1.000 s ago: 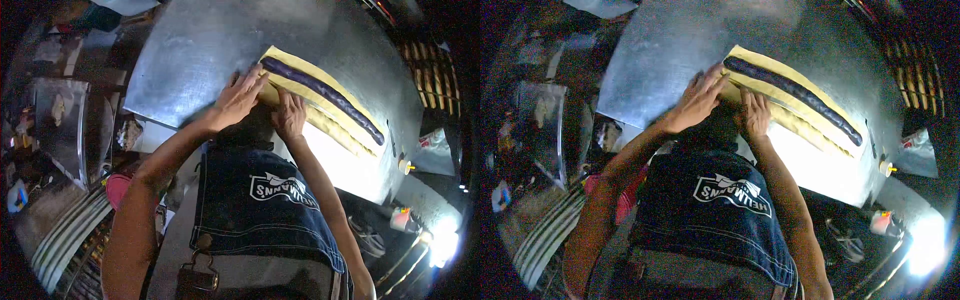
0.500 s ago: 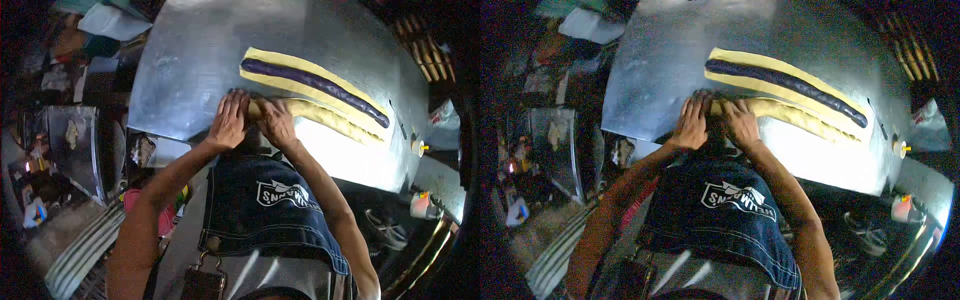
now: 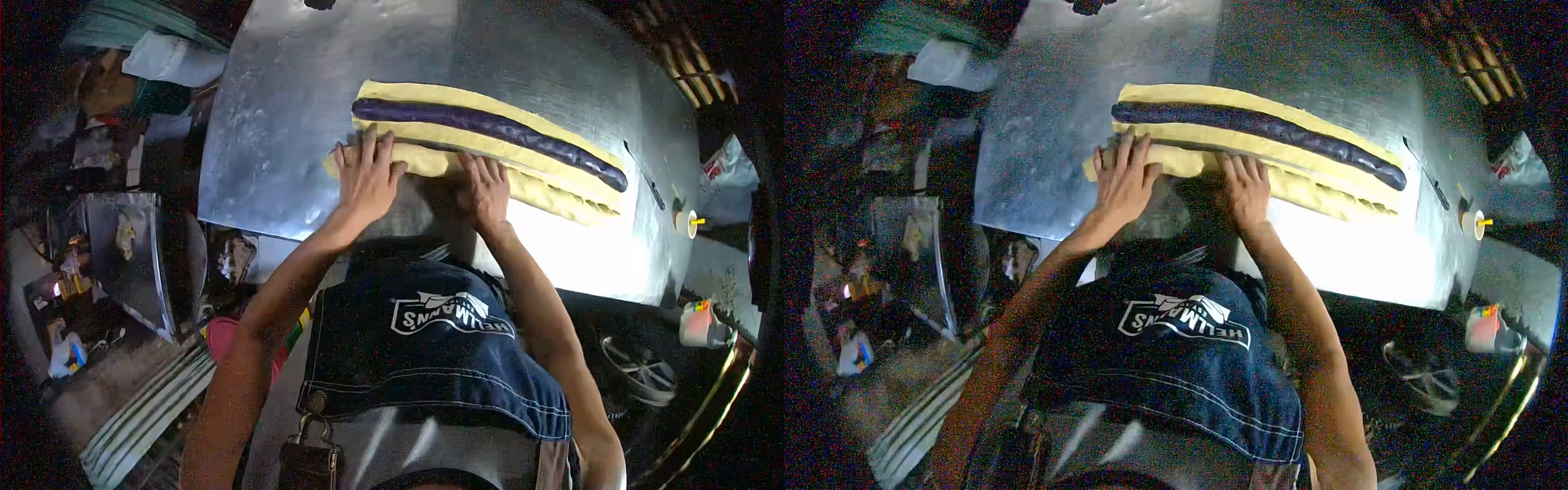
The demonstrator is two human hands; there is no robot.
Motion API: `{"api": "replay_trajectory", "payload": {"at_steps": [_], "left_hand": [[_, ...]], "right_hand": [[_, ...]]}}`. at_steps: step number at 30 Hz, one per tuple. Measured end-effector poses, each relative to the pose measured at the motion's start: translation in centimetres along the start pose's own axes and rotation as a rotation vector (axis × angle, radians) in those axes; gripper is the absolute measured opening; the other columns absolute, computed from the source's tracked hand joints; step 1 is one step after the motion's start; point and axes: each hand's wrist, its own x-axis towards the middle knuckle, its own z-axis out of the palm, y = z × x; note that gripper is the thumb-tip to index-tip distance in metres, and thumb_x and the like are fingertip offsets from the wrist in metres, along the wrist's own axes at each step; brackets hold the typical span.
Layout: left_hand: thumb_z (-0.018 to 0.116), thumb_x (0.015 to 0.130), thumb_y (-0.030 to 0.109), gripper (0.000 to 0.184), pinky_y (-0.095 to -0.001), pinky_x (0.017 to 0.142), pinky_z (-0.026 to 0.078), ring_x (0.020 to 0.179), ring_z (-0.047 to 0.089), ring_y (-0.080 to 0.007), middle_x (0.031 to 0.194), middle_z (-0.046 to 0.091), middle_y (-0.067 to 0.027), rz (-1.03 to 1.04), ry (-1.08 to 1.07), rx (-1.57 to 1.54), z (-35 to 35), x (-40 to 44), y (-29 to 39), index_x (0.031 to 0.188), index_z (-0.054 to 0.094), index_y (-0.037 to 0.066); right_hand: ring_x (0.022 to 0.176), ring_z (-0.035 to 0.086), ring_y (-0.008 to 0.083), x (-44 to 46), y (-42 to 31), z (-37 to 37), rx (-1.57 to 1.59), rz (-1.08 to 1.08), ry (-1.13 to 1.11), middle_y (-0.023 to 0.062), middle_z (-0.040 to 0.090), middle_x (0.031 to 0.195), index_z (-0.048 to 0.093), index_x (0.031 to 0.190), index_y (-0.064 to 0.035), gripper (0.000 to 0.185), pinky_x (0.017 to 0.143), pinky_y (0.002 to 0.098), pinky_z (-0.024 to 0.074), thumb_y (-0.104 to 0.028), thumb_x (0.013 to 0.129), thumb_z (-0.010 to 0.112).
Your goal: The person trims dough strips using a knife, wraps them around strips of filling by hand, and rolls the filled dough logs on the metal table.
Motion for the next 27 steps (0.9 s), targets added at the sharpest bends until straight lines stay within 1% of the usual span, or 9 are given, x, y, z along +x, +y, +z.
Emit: {"api": "replay_trajectory", "payload": {"at_steps": [4, 8, 13, 16, 18, 23, 24, 26, 27], "left_hand": [[0.065, 0.103, 0.050, 0.074, -0.0750, 0.127, 0.009, 0.157, 0.031, -0.0446, 0.169, 0.034, -0.0195, 0.257, -0.057, -0.140, 0.0, 0.1, 5.9, 0.165, 0.040, 0.018], [0.073, 0.096, 0.042, 0.076, -0.0769, 0.126, 0.006, 0.159, 0.028, -0.0437, 0.169, 0.034, -0.0197, 0.007, 0.027, -0.002, 1.7, 2.7, 10.0, 0.164, 0.044, 0.021], [0.078, 0.091, 0.033, 0.081, -0.0770, 0.125, 0.008, 0.159, 0.030, -0.0351, 0.168, 0.039, -0.0112, 0.219, -0.085, 0.135, 2.4, 2.7, 12.8, 0.164, 0.044, 0.027], [0.080, 0.090, 0.033, 0.074, -0.0738, 0.123, 0.016, 0.147, 0.042, -0.0328, 0.156, 0.050, -0.0093, 0.171, -0.023, 0.084, 3.8, 4.9, 13.2, 0.158, 0.052, 0.027], [0.078, 0.091, 0.038, 0.058, -0.0657, 0.113, 0.030, 0.128, 0.051, -0.0314, 0.136, 0.058, -0.0081, 0.152, 0.058, 0.017, 3.3, 5.5, 13.8, 0.145, 0.062, 0.022], [0.076, 0.095, 0.041, 0.050, -0.0552, 0.095, 0.037, 0.115, 0.053, -0.0338, 0.123, 0.058, -0.0111, 0.230, 0.123, -0.146, 0.8, 2.9, 13.8, 0.136, 0.067, 0.014], [0.075, 0.096, 0.042, 0.059, -0.0628, 0.107, 0.035, 0.129, 0.052, -0.0370, 0.140, 0.056, -0.0151, 0.161, -0.046, -0.121, 0.5, 1.6, 14.4, 0.146, 0.061, 0.014], [0.075, 0.096, 0.042, 0.070, -0.0710, 0.123, 0.020, 0.148, 0.041, -0.0411, 0.162, 0.043, -0.0184, 0.315, 0.085, -0.075, 1.1, -0.4, 16.5, 0.156, 0.051, 0.015], [0.076, 0.094, 0.037, 0.078, -0.0712, 0.129, 0.005, 0.158, 0.028, -0.0439, 0.172, 0.031, -0.0198, 0.375, -0.034, -0.249, 2.6, -0.8, 16.9, 0.161, 0.044, 0.014]], "right_hand": [[0.122, 0.060, 0.0358, 1.5, 0.6, -3.5, 0.084, -0.010, -0.145, 0.0124, 0.068, 0.127, 0.060, 0.141, -0.0078, 0.071, 0.110, 0.0515, 0.0416, -0.022, 0.075, 0.084], [0.126, 0.059, 0.0365, -2.9, 4.0, -3.1, -0.073, 0.097, 0.069, 0.0138, 0.068, 0.129, 0.058, 0.144, -0.0048, 0.074, 0.111, 0.0502, 0.0424, -0.022, 0.076, 0.083], [0.127, 0.060, 0.0341, -1.6, 6.4, -6.1, 0.122, 0.050, -0.203, 0.0105, 0.069, 0.134, 0.061, 0.144, -0.0114, 0.065, 0.112, 0.0496, 0.0427, -0.026, 0.084, 0.081], [0.122, 0.062, 0.0364, -3.2, 5.9, -8.1, -0.115, -0.002, 0.154, 0.0132, 0.069, 0.131, 0.063, 0.141, -0.0092, 0.062, 0.111, 0.0532, 0.0401, -0.029, 0.085, 0.082], [0.118, 0.062, 0.0385, -5.3, 8.5, -5.8, -0.112, 0.055, 0.126, 0.0143, 0.069, 0.130, 0.062, 0.140, -0.0072, 0.062, 0.109, 0.0514, 0.0421, -0.028, 0.085, 0.081], [0.114, 0.062, 0.0410, -6.0, 8.6, -7.9, 0.141, 0.092, -0.017, 0.0161, 0.071, 0.121, 0.061, 0.140, -0.0059, 0.062, 0.102, 0.0498, 0.0470, -0.027, 0.085, 0.079], [0.113, 0.063, 0.0412, -6.5, 8.8, -8.3, 0.204, 0.047, -0.067, 0.0159, 0.072, 0.118, 0.061, 0.139, -0.0059, 0.062, 0.101, 0.0511, 0.0471, -0.027, 0.084, 0.079], [0.117, 0.060, 0.0420, -8.1, 9.1, -7.5, 0.094, -0.021, -0.152, 0.0147, 0.069, 0.127, 0.060, 0.140, -0.0066, 0.064, 0.108, 0.0534, 0.0436, -0.028, 0.083, 0.080], [0.120, 0.059, 0.0424, -8.2, 9.2, -7.3, 0.004, -0.053, -0.193, 0.0147, 0.067, 0.132, 0.059, 0.141, -0.0069, 0.065, 0.111, 0.0542, 0.0420, -0.028, 0.083, 0.080]]}}
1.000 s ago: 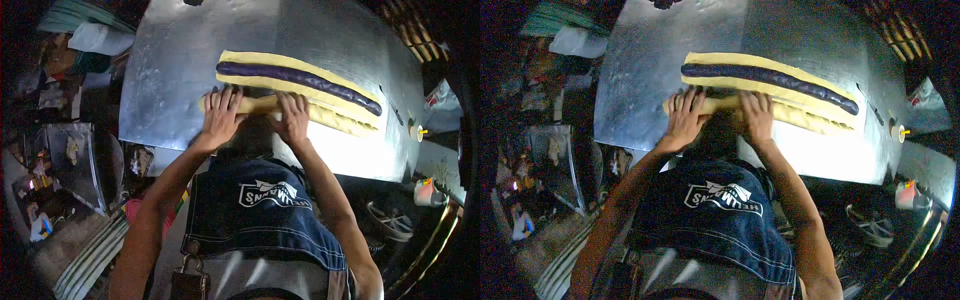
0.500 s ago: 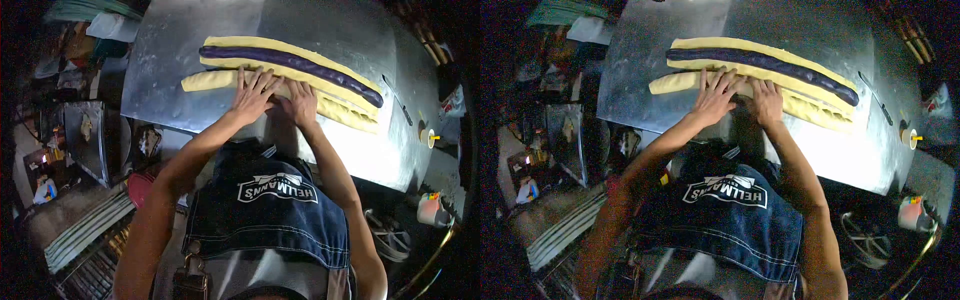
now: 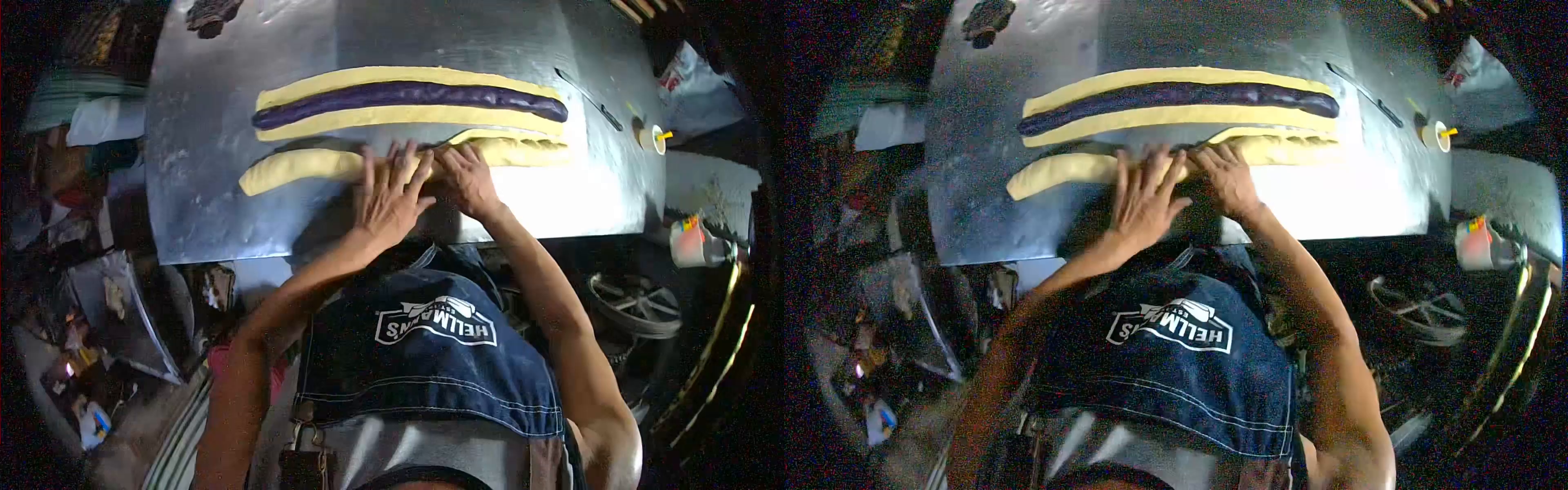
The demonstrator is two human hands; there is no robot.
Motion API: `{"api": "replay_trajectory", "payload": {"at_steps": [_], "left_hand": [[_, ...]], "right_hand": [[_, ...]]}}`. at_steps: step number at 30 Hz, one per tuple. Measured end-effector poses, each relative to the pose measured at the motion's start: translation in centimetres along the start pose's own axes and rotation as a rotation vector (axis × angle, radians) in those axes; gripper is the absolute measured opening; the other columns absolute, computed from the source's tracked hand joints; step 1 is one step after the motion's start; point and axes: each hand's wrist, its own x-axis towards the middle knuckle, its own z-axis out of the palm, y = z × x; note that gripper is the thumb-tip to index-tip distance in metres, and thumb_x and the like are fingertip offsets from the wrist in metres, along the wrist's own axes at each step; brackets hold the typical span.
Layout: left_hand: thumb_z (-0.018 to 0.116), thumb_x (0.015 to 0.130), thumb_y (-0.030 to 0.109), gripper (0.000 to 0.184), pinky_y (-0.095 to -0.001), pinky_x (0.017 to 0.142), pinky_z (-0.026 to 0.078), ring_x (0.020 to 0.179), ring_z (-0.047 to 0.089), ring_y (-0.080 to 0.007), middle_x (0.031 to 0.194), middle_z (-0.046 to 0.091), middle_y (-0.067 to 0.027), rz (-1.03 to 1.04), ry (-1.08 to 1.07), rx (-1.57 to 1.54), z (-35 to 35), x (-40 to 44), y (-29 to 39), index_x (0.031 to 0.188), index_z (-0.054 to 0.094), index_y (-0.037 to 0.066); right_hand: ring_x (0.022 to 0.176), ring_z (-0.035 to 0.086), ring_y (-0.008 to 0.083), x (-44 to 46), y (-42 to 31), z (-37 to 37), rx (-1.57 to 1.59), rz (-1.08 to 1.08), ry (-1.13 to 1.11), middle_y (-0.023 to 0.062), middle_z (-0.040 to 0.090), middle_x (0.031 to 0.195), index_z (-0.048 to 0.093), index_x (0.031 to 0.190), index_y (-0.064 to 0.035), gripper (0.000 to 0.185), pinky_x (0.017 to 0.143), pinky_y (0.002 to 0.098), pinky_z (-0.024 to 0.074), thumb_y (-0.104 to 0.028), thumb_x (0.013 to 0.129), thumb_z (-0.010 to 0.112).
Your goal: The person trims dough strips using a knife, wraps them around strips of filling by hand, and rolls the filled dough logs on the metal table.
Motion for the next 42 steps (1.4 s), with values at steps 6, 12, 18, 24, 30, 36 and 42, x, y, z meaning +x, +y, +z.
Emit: {"api": "replay_trajectory", "payload": {"at_steps": [6, 12, 18, 24, 30, 36, 42], "left_hand": [[0.081, 0.089, 0.035, 0.083, -0.0664, 0.125, 0.019, 0.156, 0.030, -0.0451, 0.169, 0.035, -0.0215, -0.070, -0.030, 0.119, 2.0, 5.2, -1.2, 0.160, 0.046, 0.009], [0.069, 0.099, 0.049, 0.081, -0.0748, 0.125, 0.014, 0.160, 0.025, -0.0418, 0.170, 0.033, -0.0198, -0.007, -0.040, 0.008, 4.1, 6.7, 3.1, 0.163, 0.041, 0.008], [0.071, 0.097, 0.047, 0.078, -0.0734, 0.126, 0.012, 0.157, 0.030, -0.0426, 0.166, 0.040, -0.0213, -0.273, 0.037, 0.224, 7.1, 10.6, 5.5, 0.159, 0.046, 0.006], [0.073, 0.096, 0.044, 0.072, -0.0747, 0.126, 0.011, 0.160, 0.021, -0.0473, 0.173, 0.025, -0.0216, -0.080, -0.166, 0.263, 8.8, 11.1, 10.5, 0.162, 0.047, 0.031], [0.065, 0.099, 0.054, 0.075, -0.0850, 0.120, 0.002, 0.163, 0.017, -0.0427, 0.175, 0.027, -0.0144, 0.054, -0.085, 0.236, 11.9, 15.2, 13.6, 0.167, 0.039, 0.035], [0.065, 0.099, 0.053, 0.074, -0.0823, 0.120, 0.007, 0.159, 0.028, -0.0401, 0.172, 0.032, -0.0153, -0.079, -0.075, 0.209, 12.6, 17.8, 15.0, 0.166, 0.041, 0.031], [0.066, 0.100, 0.049, 0.076, -0.0724, 0.126, 0.012, 0.156, 0.036, -0.0348, 0.167, 0.042, -0.0122, 0.068, -0.087, 0.100, 14.8, 17.8, 18.3, 0.165, 0.041, 0.020]], "right_hand": [[0.124, 0.058, 0.0405, -1.3, 1.6, -3.3, -0.074, 0.145, 0.230, 0.0158, 0.067, 0.131, 0.058, 0.141, -0.0075, 0.066, 0.115, 0.0572, 0.0383, -0.036, 0.086, 0.080], [0.117, 0.060, 0.0364, 0.7, 7.1, -3.7, 0.095, 0.246, -0.011, 0.0115, 0.071, 0.118, 0.067, 0.131, -0.0114, 0.061, 0.107, 0.0490, 0.0441, -0.054, 0.089, 0.078], [0.123, 0.058, 0.0372, -5.8, 12.2, -4.0, -0.047, 0.144, 0.119, 0.0133, 0.068, 0.128, 0.057, 0.147, -0.0080, 0.080, 0.110, 0.0491, 0.0417, -0.035, 0.078, 0.086], [0.127, 0.057, 0.0363, -7.1, 14.3, -9.4, -0.036, 0.084, 0.124, 0.0135, 0.066, 0.134, 0.057, 0.148, -0.0062, 0.082, 0.112, 0.0526, 0.0398, -0.033, 0.077, 0.087], [0.126, 0.057, 0.0372, -11.1, 21.1, -8.2, -0.088, 0.110, -0.006, 0.0127, 0.066, 0.133, 0.060, 0.142, -0.0064, 0.078, 0.110, 0.0517, 0.0398, -0.027, 0.072, 0.089], [0.109, 0.063, 0.0301, -14.7, 21.3, -11.8, 0.183, 0.352, 0.255, 0.0117, 0.067, 0.134, 0.056, 0.147, -0.0058, 0.085, 0.099, 0.0435, 0.0473, -0.020, 0.072, 0.094], [0.118, 0.069, 0.0224, -17.6, 20.8, -10.0, 0.894, 0.725, 0.439, 0.0163, 0.069, 0.137, 0.045, 0.155, -0.0006, 0.079, 0.101, 0.0355, 0.0577, -0.001, 0.087, 0.087]]}}
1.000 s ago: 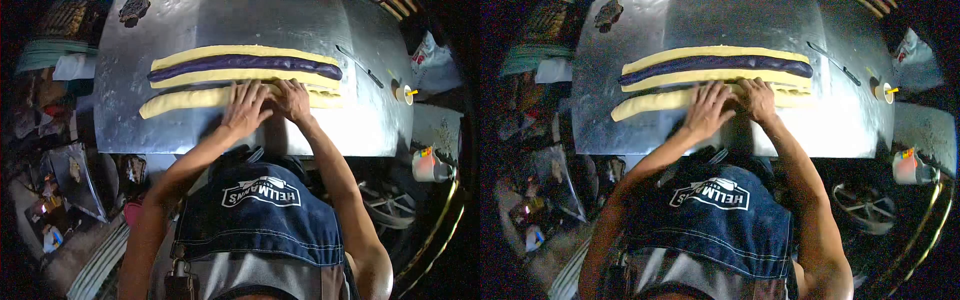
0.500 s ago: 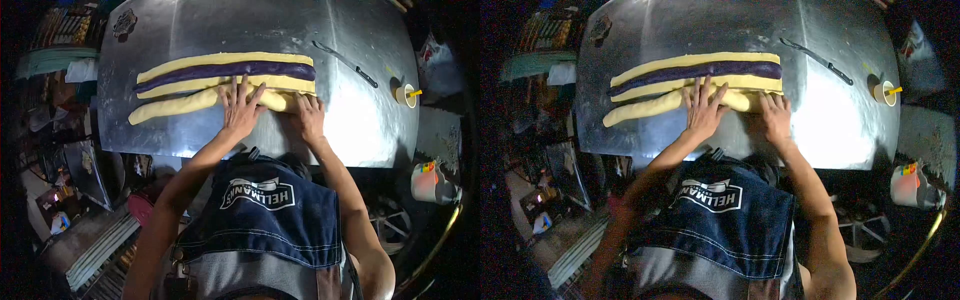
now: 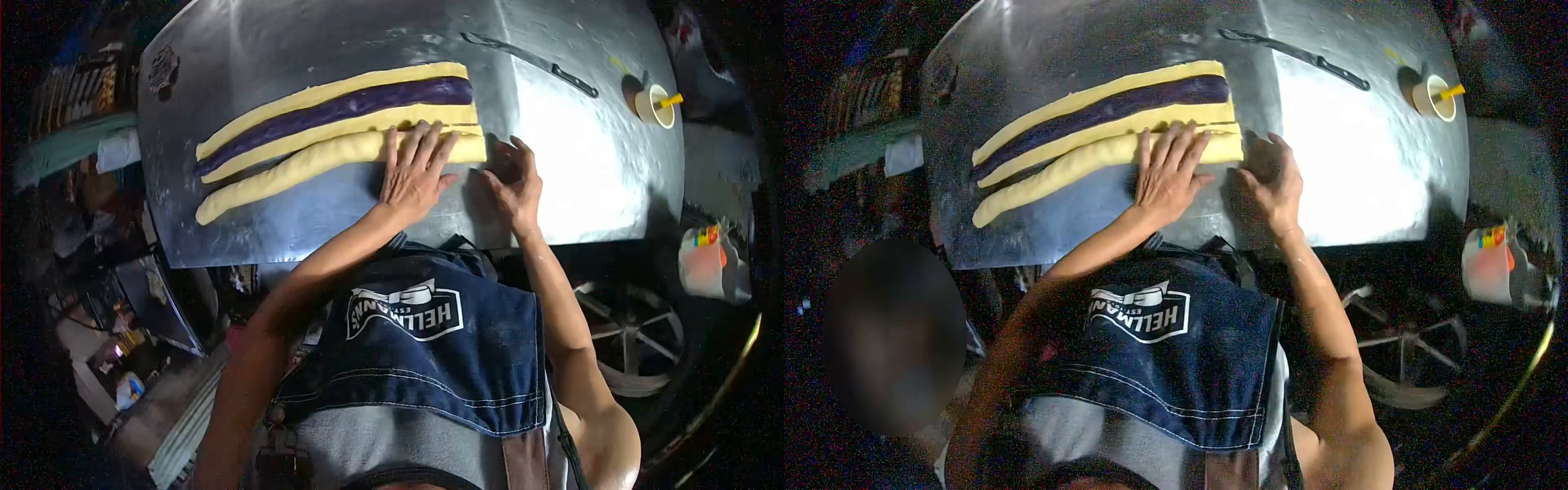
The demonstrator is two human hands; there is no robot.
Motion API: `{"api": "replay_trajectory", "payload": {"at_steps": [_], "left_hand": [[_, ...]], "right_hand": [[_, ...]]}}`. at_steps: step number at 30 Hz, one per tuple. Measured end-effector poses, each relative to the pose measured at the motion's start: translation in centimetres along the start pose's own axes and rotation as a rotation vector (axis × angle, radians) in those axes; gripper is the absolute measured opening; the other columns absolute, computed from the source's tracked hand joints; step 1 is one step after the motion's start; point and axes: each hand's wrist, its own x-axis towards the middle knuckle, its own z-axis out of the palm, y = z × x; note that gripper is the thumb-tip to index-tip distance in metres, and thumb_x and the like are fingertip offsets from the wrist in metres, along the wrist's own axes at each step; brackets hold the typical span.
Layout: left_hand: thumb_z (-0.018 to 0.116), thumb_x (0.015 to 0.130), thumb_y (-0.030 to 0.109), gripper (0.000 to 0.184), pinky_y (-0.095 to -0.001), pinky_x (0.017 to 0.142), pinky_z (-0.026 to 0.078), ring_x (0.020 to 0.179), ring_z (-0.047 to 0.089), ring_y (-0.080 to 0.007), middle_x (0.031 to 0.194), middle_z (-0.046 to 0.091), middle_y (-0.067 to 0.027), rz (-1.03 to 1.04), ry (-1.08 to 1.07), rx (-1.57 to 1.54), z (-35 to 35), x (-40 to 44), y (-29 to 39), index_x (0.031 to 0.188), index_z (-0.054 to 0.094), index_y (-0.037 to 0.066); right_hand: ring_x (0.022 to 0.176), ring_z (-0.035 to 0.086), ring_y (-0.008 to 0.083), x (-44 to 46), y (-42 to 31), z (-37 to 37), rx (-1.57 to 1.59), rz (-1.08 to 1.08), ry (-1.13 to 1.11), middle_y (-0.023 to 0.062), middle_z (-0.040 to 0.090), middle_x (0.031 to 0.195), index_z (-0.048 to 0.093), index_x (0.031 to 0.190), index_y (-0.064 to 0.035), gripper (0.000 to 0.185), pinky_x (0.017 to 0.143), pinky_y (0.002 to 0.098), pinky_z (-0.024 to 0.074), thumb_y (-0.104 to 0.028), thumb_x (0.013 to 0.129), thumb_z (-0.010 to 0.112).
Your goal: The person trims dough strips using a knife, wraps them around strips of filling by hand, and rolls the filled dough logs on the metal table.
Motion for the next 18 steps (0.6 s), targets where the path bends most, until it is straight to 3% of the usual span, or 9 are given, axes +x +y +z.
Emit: {"api": "replay_trajectory", "payload": {"at_steps": [2, 4, 7, 9, 12, 15, 17, 18], "left_hand": [[0.066, 0.100, 0.050, 0.071, -0.0716, 0.124, 0.016, 0.155, 0.036, -0.0350, 0.164, 0.045, -0.0116, -0.035, 0.021, 0.073, 0.3, 1.4, 0.7, 0.161, 0.047, 0.020], [0.066, 0.099, 0.051, 0.068, -0.0700, 0.122, 0.019, 0.154, 0.037, -0.0361, 0.164, 0.044, -0.0117, -0.016, 0.001, 0.118, 0.2, 2.2, 0.4, 0.158, 0.051, 0.019], [0.066, 0.100, 0.051, 0.061, -0.0695, 0.120, 0.019, 0.154, 0.035, -0.0360, 0.162, 0.045, -0.0125, 0.003, -0.007, 0.093, 0.1, 2.7, 0.1, 0.149, 0.057, 0.017], [0.066, 0.100, 0.052, 0.058, -0.0698, 0.120, 0.018, 0.155, 0.034, -0.0359, 0.161, 0.046, -0.0130, 0.010, -0.020, 0.089, 0.0, 3.0, -0.1, 0.146, 0.060, 0.017], [0.063, 0.102, 0.053, 0.056, -0.0704, 0.119, 0.018, 0.156, 0.030, -0.0362, 0.159, 0.046, -0.0143, -0.046, -0.038, 0.028, 0.4, 3.6, 0.1, 0.142, 0.063, 0.015], [0.061, 0.103, 0.053, 0.052, -0.0699, 0.117, 0.020, 0.155, 0.031, -0.0371, 0.157, 0.047, -0.0156, -0.093, -0.030, 0.025, 0.1, 4.7, 0.2, 0.134, 0.067, 0.012], [0.059, 0.105, 0.053, 0.048, -0.0603, 0.109, 0.030, 0.142, 0.042, -0.0353, 0.147, 0.052, -0.0140, -0.170, -0.025, 0.052, -0.2, 5.6, 0.7, 0.126, 0.069, 0.010], [0.059, 0.105, 0.053, 0.048, -0.0603, 0.109, 0.030, 0.142, 0.042, -0.0353, 0.147, 0.052, -0.0140, -0.177, -0.018, 0.052, -0.3, 6.1, 0.8, 0.126, 0.069, 0.010]], "right_hand": [[0.121, 0.070, 0.0238, -0.4, -0.7, 0.9, 0.125, 0.088, -0.010, 0.0176, 0.069, 0.139, 0.043, 0.157, -0.0014, 0.080, 0.103, 0.0368, 0.0581, -0.001, 0.089, 0.085], [0.124, 0.069, 0.0241, -0.1, -0.6, 1.1, 0.106, 0.020, -0.052, 0.0185, 0.070, 0.139, 0.042, 0.158, -0.0032, 0.081, 0.105, 0.0378, 0.0577, -0.002, 0.089, 0.085], [0.116, 0.072, 0.0268, 0.5, -0.7, 1.1, 0.150, 0.085, -0.027, 0.0172, 0.070, 0.138, 0.042, 0.160, -0.0055, 0.088, 0.104, 0.0392, 0.0569, -0.005, 0.085, 0.088], [0.104, 0.070, 0.0339, 1.0, -1.6, 0.3, -0.411, -0.294, 0.062, 0.0165, 0.072, 0.133, 0.046, 0.158, -0.0079, 0.085, 0.099, 0.0422, 0.0557, -0.012, 0.084, 0.089], [0.097, 0.065, 0.0406, 2.3, -0.5, 0.2, -0.464, -0.369, -0.104, 0.0166, 0.073, 0.127, 0.051, 0.154, -0.0087, 0.078, 0.094, 0.0447, 0.0530, -0.018, 0.085, 0.087], [0.098, 0.069, 0.0447, 4.2, -1.1, 0.7, -0.409, -0.261, -0.106, 0.0177, 0.074, 0.122, 0.049, 0.152, -0.0097, 0.073, 0.095, 0.0504, 0.0527, -0.017, 0.088, 0.084], [0.099, 0.066, 0.0401, 5.0, -1.2, 0.4, -0.375, -0.254, -0.126, 0.0169, 0.073, 0.119, 0.058, 0.145, -0.0071, 0.062, 0.089, 0.0460, 0.0533, -0.017, 0.089, 0.082], [0.102, 0.067, 0.0393, 5.3, -2.1, 0.1, -0.458, -0.204, -0.123, 0.0162, 0.074, 0.120, 0.060, 0.143, -0.0067, 0.059, 0.089, 0.0455, 0.0539, -0.017, 0.089, 0.082]]}}
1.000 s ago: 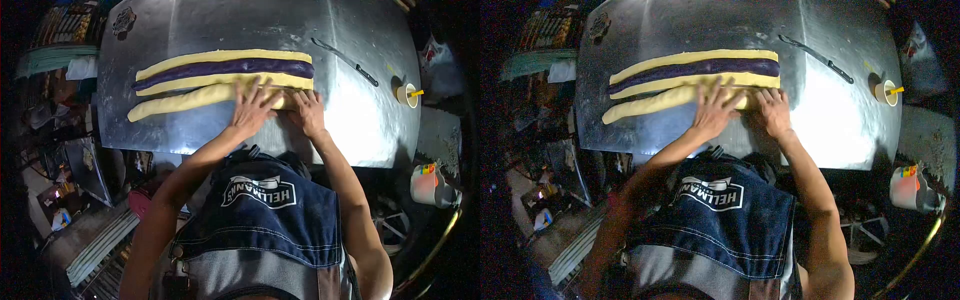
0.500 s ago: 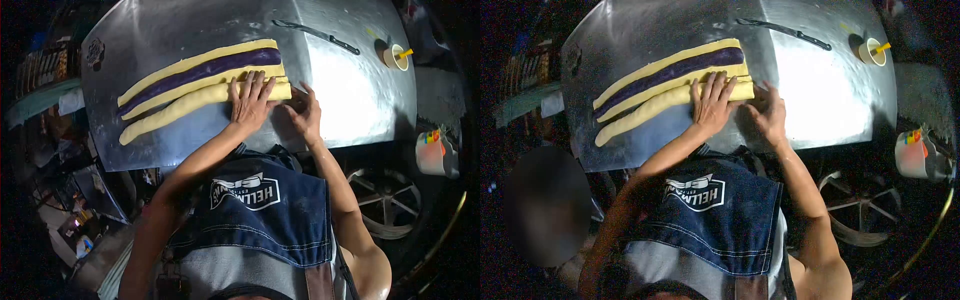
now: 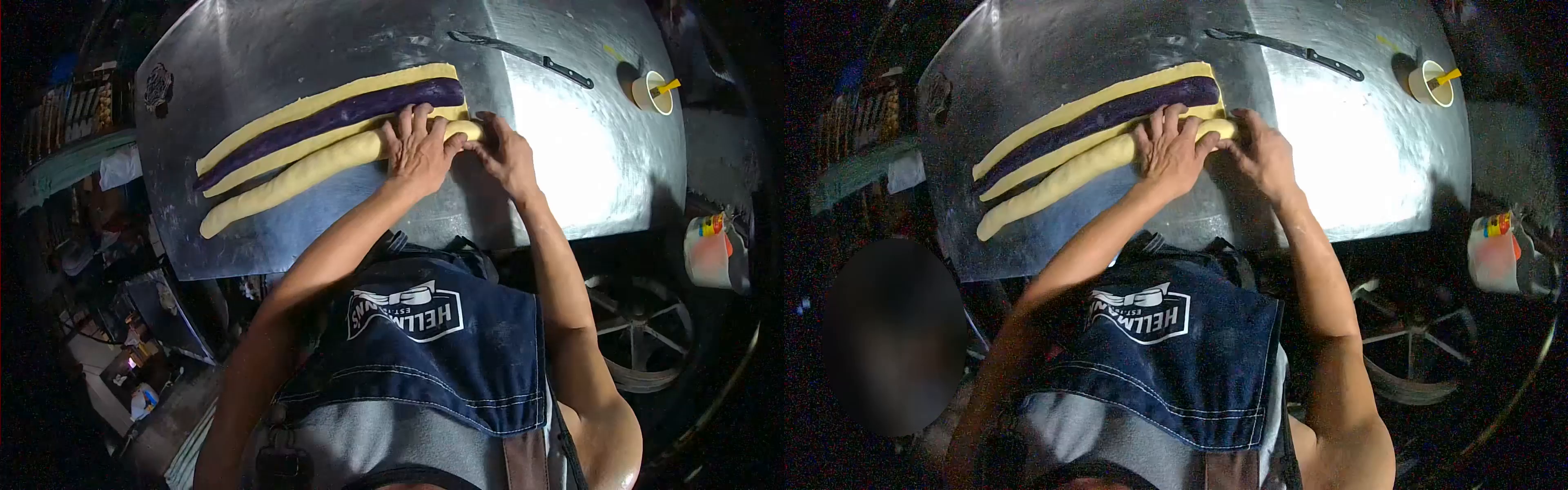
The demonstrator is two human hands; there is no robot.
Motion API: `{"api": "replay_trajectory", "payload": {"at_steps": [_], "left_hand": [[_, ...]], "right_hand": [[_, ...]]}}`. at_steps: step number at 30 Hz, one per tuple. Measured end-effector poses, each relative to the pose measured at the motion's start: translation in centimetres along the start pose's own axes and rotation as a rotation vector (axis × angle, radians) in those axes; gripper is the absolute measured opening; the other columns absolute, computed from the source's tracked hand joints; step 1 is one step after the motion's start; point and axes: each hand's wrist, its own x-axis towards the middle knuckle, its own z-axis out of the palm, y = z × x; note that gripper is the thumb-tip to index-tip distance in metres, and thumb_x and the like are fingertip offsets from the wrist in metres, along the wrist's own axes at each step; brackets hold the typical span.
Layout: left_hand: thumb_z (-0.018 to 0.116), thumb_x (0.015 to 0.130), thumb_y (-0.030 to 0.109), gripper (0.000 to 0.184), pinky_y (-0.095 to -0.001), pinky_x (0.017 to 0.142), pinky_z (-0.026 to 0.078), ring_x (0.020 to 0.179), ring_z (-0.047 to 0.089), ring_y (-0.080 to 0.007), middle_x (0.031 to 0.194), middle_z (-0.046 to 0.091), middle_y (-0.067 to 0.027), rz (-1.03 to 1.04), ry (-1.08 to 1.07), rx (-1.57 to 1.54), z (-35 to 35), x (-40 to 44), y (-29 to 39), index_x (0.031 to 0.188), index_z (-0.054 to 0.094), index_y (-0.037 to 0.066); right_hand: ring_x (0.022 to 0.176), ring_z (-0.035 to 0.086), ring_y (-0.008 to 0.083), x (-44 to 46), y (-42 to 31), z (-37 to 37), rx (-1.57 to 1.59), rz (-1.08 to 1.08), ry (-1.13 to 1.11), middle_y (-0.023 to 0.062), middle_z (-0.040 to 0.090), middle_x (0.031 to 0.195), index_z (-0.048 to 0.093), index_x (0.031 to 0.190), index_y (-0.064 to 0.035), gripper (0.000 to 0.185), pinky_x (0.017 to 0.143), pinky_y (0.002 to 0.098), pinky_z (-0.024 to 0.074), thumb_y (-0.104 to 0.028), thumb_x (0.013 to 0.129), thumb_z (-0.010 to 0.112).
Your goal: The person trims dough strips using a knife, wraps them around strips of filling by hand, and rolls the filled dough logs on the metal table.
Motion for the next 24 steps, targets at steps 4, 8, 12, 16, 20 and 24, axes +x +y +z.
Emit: {"api": "replay_trajectory", "payload": {"at_steps": [4, 8, 12, 16, 20, 24], "left_hand": [[0.072, 0.095, 0.036, 0.041, -0.0543, 0.103, 0.035, 0.129, 0.047, -0.0346, 0.133, 0.053, -0.0132, -0.043, -0.107, -0.005, -0.8, 1.1, 0.2, 0.124, 0.067, 0.009], [0.073, 0.096, 0.051, 0.073, -0.0630, 0.117, 0.027, 0.138, 0.045, -0.0406, 0.148, 0.048, -0.0177, 0.046, 0.029, -0.298, -1.9, -2.7, -2.2, 0.151, 0.052, 0.008], [0.077, 0.091, 0.055, 0.081, -0.0583, 0.118, 0.030, 0.138, 0.047, -0.0387, 0.144, 0.053, -0.0155, 0.076, 0.176, 0.093, -2.4, -7.1, -9.7, 0.154, 0.051, 0.013], [0.080, 0.089, 0.049, 0.068, -0.0491, 0.110, 0.041, 0.126, 0.056, -0.0359, 0.132, 0.062, -0.0107, 0.081, 0.105, -0.028, -2.6, -6.1, -11.9, 0.141, 0.061, 0.012], [0.068, 0.099, 0.060, 0.077, -0.0587, 0.110, 0.042, 0.136, 0.054, -0.0369, 0.148, 0.057, -0.0183, 0.133, -0.300, -0.335, -5.9, -10.7, -11.0, 0.161, 0.047, 0.019], [0.073, 0.086, 0.072, 0.108, -0.0604, 0.130, 0.020, 0.154, 0.035, -0.0452, 0.164, 0.039, -0.0272, 0.227, -0.065, -0.143, -3.4, -16.8, -14.6, 0.170, 0.033, 0.018]], "right_hand": [[0.130, 0.059, 0.0369, -1.3, -1.3, 1.3, -0.309, -0.209, 0.122, 0.0134, 0.065, 0.144, 0.063, 0.144, -0.0086, 0.054, 0.107, 0.0476, 0.0480, -0.014, 0.091, 0.073], [0.149, 0.045, 0.0373, -2.4, -1.0, 3.6, -0.365, -0.363, 0.050, 0.0112, 0.049, 0.163, 0.052, 0.157, -0.0121, 0.064, 0.124, 0.0529, 0.0347, -0.007, 0.094, 0.060], [0.139, 0.048, 0.0406, -0.2, -0.7, 6.0, -0.450, -0.290, 0.068, 0.0147, 0.051, 0.154, 0.048, 0.161, -0.0157, 0.077, 0.117, 0.0527, 0.0403, 0.001, 0.087, 0.062], [0.123, 0.054, 0.0425, -0.1, -2.7, 4.1, -0.283, -0.359, 0.066, 0.0193, 0.059, 0.135, 0.060, 0.145, -0.0079, 0.066, 0.106, 0.0508, 0.0480, 0.003, 0.082, 0.070], [0.121, 0.059, 0.0385, -6.5, -7.2, 0.2, -0.455, -0.261, 0.096, 0.0141, 0.066, 0.130, 0.066, 0.142, -0.0101, 0.064, 0.103, 0.0511, 0.0497, -0.005, 0.080, 0.085], [0.164, 0.019, 0.0415, -12.9, -3.7, 4.9, -1.181, -0.274, -0.171, 0.0224, 0.027, 0.175, 0.040, 0.162, 0.0000, 0.092, 0.133, 0.0619, 0.0089, -0.048, 0.091, 0.074]]}}
